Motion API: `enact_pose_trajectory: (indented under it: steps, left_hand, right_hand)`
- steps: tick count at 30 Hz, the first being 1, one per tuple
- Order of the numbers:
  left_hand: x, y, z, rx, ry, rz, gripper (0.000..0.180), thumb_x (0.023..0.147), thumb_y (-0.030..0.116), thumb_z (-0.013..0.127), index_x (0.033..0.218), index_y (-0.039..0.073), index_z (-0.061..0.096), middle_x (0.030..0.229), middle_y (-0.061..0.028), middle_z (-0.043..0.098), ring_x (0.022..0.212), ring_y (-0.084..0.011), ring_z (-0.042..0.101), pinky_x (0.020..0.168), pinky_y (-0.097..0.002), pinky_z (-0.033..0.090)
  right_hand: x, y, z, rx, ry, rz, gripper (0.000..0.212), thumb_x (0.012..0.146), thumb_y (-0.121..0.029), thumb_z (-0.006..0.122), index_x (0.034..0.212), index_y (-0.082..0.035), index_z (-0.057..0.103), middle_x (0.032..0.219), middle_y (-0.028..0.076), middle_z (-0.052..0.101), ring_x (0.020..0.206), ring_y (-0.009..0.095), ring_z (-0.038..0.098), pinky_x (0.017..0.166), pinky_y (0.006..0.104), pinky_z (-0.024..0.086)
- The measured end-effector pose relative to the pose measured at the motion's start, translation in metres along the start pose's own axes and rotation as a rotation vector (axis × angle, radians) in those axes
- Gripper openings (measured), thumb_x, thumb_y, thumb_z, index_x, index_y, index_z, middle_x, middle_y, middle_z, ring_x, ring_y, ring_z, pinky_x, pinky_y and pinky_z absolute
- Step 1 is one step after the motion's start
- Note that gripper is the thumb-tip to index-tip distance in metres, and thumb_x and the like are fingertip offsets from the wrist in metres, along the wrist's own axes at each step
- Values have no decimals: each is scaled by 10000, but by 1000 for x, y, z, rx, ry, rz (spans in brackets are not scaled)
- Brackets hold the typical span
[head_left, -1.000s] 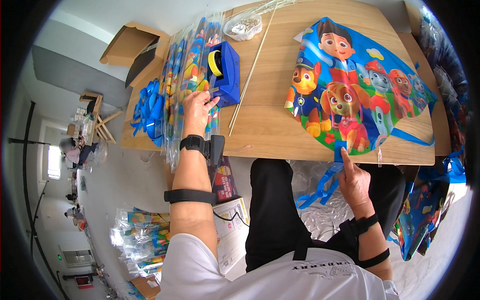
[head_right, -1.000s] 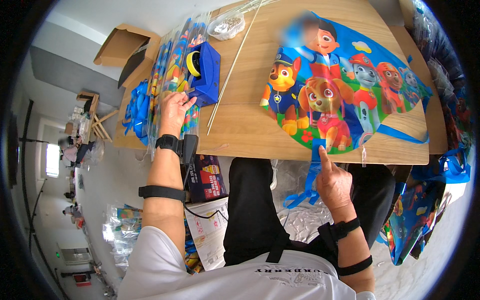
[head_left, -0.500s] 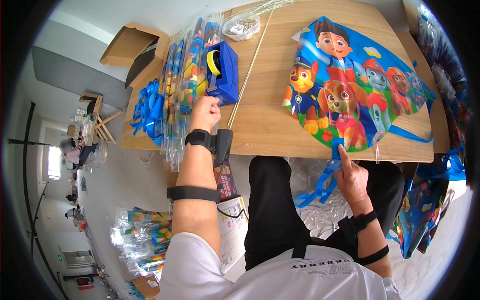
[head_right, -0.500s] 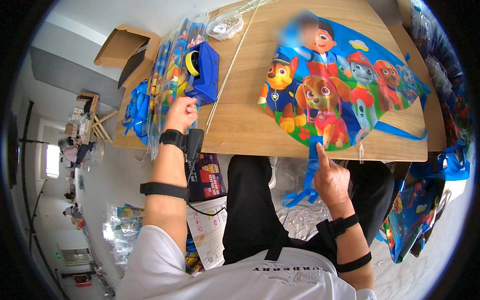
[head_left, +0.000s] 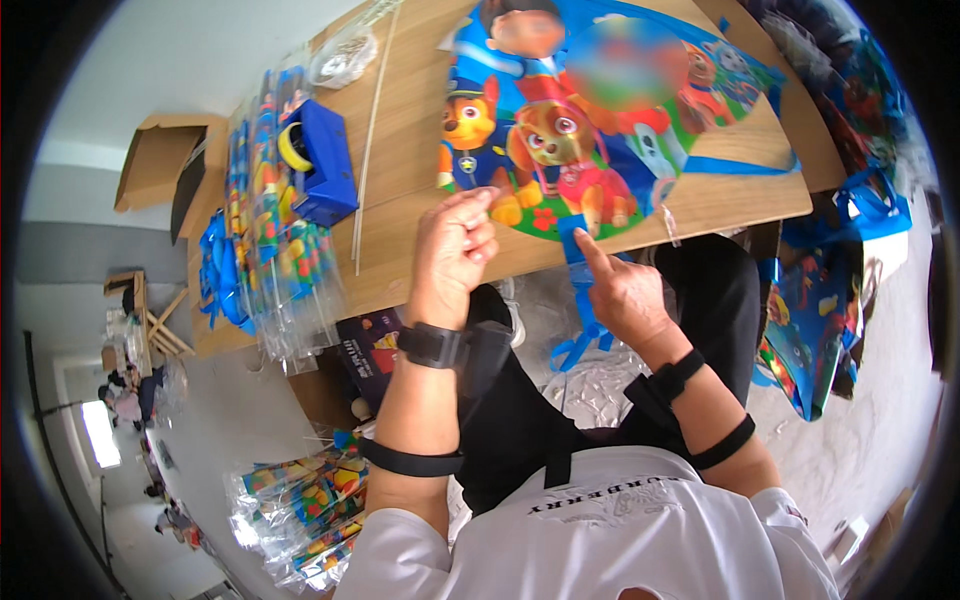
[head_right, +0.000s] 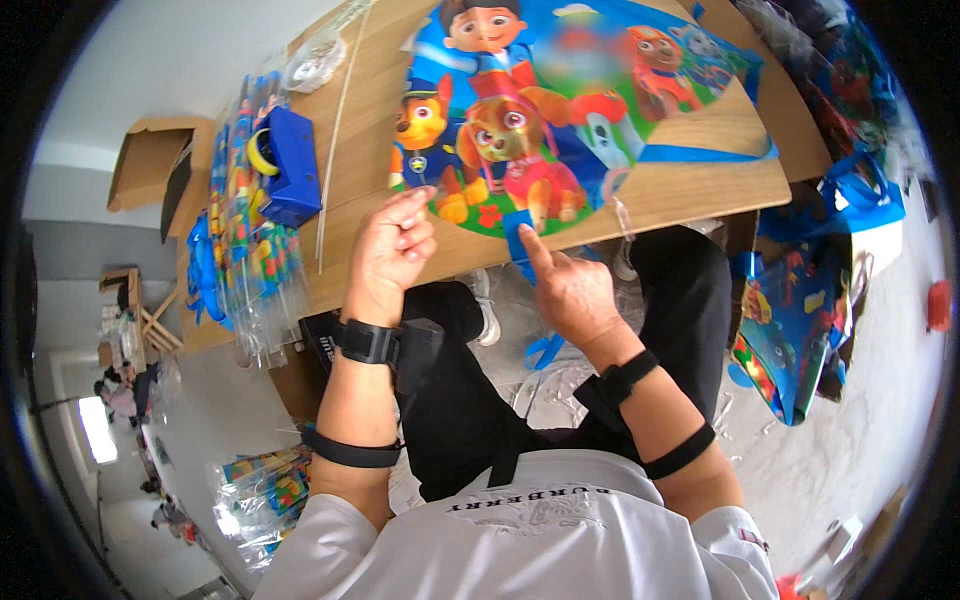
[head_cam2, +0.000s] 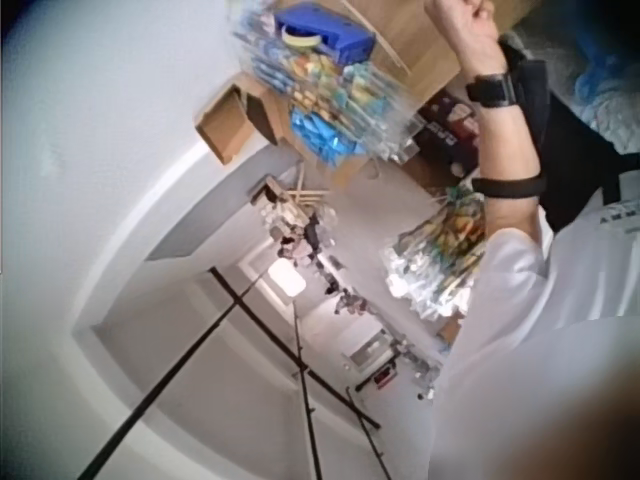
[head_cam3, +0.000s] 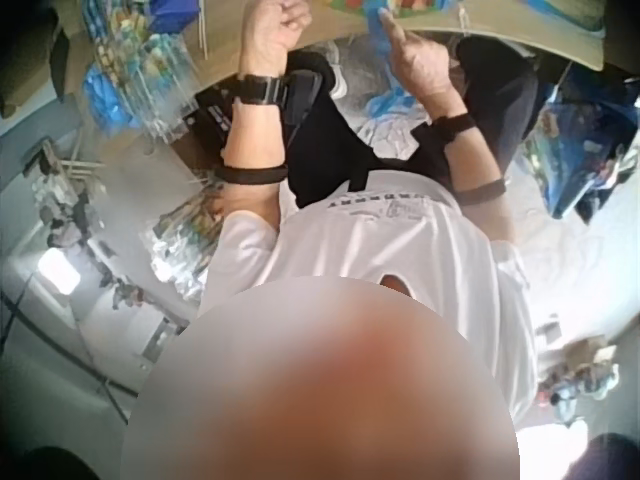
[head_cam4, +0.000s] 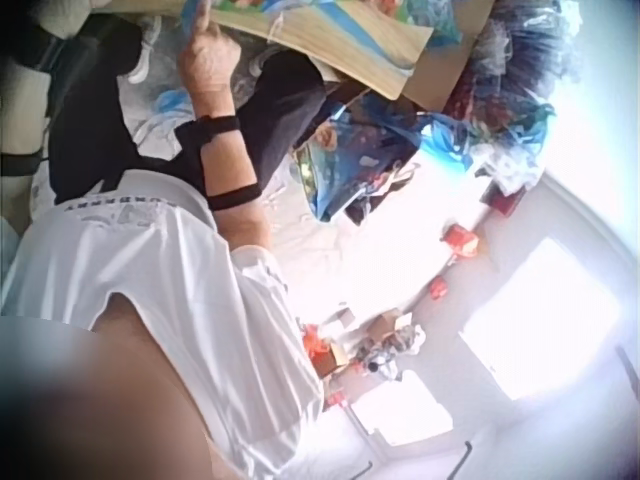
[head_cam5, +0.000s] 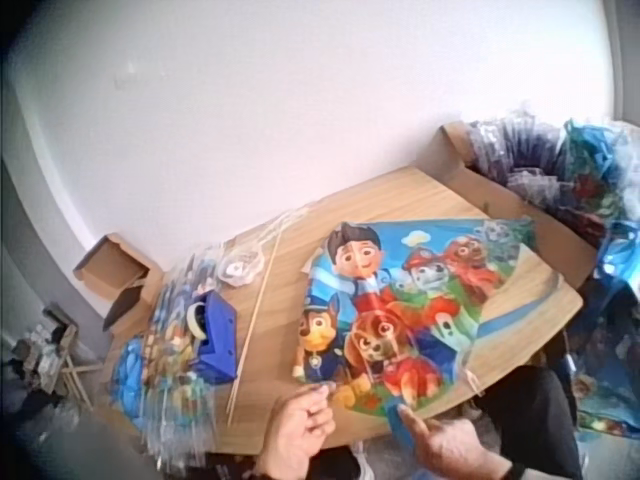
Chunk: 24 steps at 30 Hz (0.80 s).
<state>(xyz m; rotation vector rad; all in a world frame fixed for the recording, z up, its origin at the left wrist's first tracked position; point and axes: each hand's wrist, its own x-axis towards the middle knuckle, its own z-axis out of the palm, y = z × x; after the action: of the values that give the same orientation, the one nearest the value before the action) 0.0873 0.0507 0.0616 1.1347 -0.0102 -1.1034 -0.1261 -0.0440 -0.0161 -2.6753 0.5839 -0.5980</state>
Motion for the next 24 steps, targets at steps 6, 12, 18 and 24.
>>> enact_pose_trajectory:
  steps: [6, 12, 18, 24]
  left_hand:
    - [6, -47, 50, 66, -25, -104, 133, 899, 99, 617, 967, -15, 609, 579, 59, 384, 401, -37, 310, 356, -210, 249]
    - [7, -59, 51, 100, 54, -114, 169, 897, 107, 615, 984, -38, 607, 577, 57, 383, 394, -37, 303, 358, -213, 248]
    - [9, -60, 45, 142, 68, -97, 164, 895, 103, 611, 974, -40, 611, 573, 54, 385, 392, -36, 313, 358, -214, 254]
    - [10, -62, 44, 181, 70, -61, 159, 888, 102, 623, 965, -37, 623, 570, 53, 387, 396, -42, 325, 361, -217, 259]
  right_hand:
    - [-2, 1, -1, -21, -26, 21, 666, 738, -95, 601, 1387, -80, 453, 649, 56, 588, 560, 236, 628, 518, 372, 500]
    - [-4, 1, 0, 2, -24, 31, 648, 748, -96, 602, 1380, -68, 457, 639, 53, 577, 549, 232, 622, 507, 363, 492]
    - [-3, 1, -1, 21, -28, 38, 634, 754, -91, 604, 1371, -59, 462, 635, 53, 575, 547, 233, 619, 501, 366, 487]
    - [-3, 0, -2, 24, -34, 40, 615, 765, -94, 601, 1363, -53, 464, 639, 58, 581, 548, 235, 620, 503, 369, 490]
